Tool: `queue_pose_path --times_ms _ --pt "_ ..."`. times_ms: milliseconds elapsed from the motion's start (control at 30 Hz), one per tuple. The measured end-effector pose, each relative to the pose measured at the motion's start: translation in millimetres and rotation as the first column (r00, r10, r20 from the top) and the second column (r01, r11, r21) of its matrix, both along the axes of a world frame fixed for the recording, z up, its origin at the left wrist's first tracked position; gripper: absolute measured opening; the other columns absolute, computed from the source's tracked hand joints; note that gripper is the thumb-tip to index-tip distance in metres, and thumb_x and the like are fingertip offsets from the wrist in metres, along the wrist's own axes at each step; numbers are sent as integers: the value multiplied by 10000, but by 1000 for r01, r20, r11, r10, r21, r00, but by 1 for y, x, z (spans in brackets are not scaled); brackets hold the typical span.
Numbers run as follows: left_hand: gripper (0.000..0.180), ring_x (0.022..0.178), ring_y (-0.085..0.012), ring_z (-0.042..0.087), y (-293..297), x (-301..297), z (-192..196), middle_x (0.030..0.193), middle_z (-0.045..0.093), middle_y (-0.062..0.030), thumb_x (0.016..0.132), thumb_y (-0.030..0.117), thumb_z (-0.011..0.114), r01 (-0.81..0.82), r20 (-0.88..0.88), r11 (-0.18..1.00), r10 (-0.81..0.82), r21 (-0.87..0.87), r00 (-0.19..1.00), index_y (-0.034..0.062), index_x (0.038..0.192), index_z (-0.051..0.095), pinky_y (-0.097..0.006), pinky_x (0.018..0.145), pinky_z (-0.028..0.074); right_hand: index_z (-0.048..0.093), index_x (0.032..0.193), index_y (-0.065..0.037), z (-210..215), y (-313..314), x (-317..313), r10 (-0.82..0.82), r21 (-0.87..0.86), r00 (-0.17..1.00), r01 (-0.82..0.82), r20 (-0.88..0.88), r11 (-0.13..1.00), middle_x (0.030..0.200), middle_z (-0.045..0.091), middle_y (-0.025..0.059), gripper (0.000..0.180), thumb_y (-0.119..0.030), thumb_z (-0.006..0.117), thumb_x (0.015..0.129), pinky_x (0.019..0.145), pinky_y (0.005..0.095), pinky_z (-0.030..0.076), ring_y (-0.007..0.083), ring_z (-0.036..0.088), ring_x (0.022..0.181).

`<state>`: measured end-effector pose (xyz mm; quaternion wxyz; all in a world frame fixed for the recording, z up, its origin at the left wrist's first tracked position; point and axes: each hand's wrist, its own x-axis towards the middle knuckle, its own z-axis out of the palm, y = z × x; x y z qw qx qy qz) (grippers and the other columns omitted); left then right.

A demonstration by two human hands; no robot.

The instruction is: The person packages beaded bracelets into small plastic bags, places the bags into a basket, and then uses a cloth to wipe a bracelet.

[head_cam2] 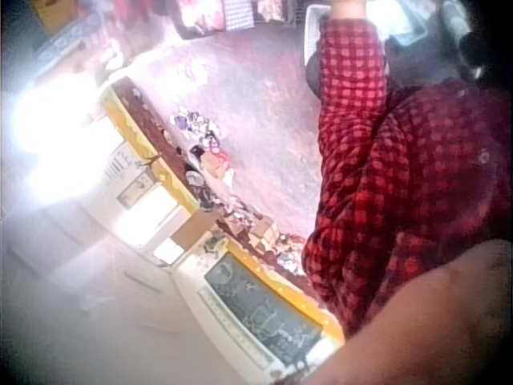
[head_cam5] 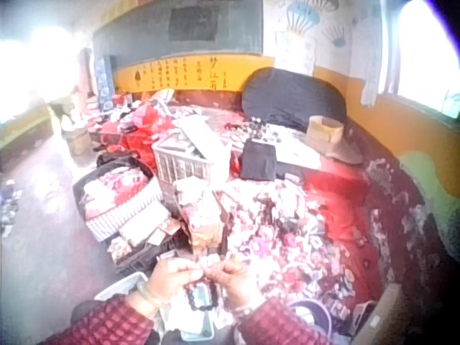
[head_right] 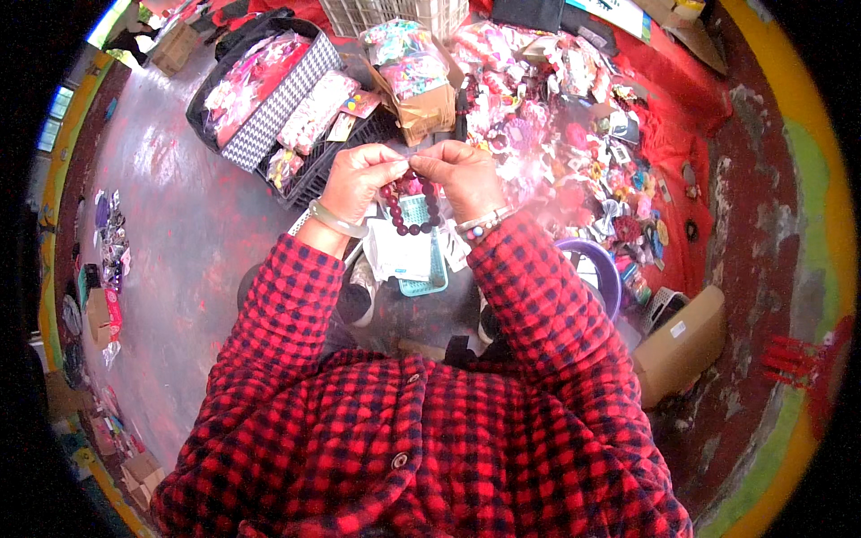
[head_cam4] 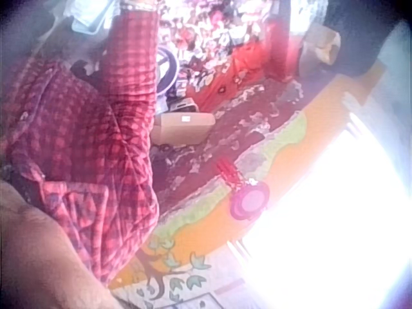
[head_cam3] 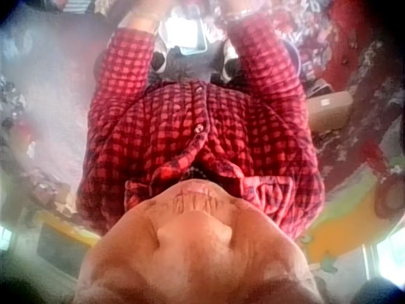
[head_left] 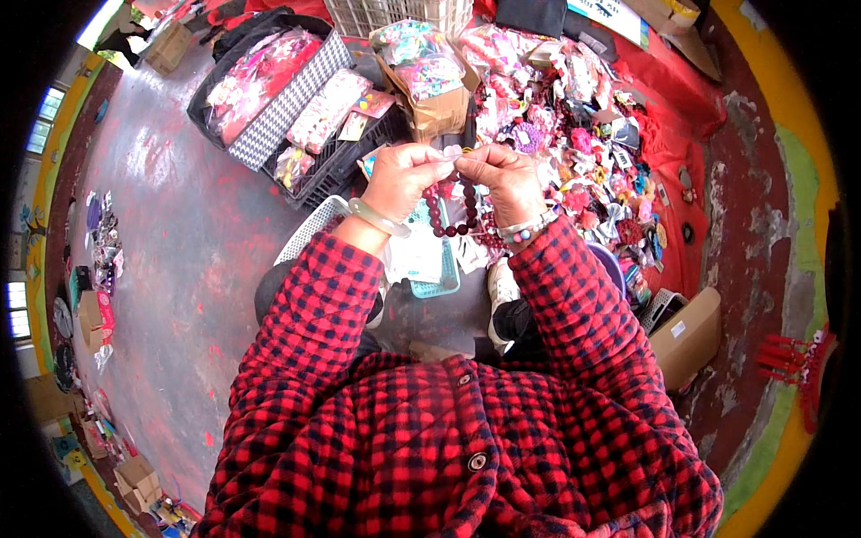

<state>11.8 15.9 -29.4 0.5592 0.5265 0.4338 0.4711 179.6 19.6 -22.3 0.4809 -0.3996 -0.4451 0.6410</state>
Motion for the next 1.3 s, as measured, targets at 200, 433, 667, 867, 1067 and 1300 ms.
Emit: queue_pose_path --times_ms 200,433,667,867,1067,1300 --pt "102 628 -57 552 10 4 22 740 627 -23 808 68 609 16 86 996 -8 -90 996 -20 844 647 -210 593 457 641 779 -12 11 9 -2 -36 10 999 36 28 999 696 627 16 70 -79 639 799 545 189 402 52 522 594" --pt "272 721 -76 594 13 0 19 823 621 -16 862 265 594 84 320 946 21 -313 947 17 971 608 -216 644 487 628 821 -39 5 17 6 -216 -222 967 184 -132 958 696 606 -8 92 -130 619 821 506 207 398 58 503 548" --pt "216 802 -119 612 11 4 18 922 621 -44 829 105 607 213 273 940 -139 -265 952 20 1020 556 -241 710 498 631 860 -28 10 16 6 -277 -223 952 245 -127 943 716 605 2 123 -145 620 824 534 211 415 82 532 594" --pt "238 820 -131 612 15 6 14 936 620 -66 807 38 607 197 284 963 -139 -185 949 -5 1035 552 -250 746 494 625 913 -21 29 12 3 -235 -216 941 183 -245 959 801 629 28 146 -132 628 818 619 226 449 107 578 676" --pt "242 827 -136 608 9 5 15 933 628 -79 790 -13 600 266 81 957 -258 -113 963 -30 1029 566 -252 751 493 641 895 -32 22 15 9 12 -173 975 -51 -223 984 807 645 35 129 -122 644 802 641 222 440 97 573 701" --pt "210 835 -96 592 4 4 28 933 627 -51 823 26 593 242 113 967 -232 -79 966 -22 1027 574 -226 739 479 653 872 -10 21 14 10 -1 -115 980 -22 -200 993 789 650 41 108 -88 637 797 660 221 444 96 578 688"
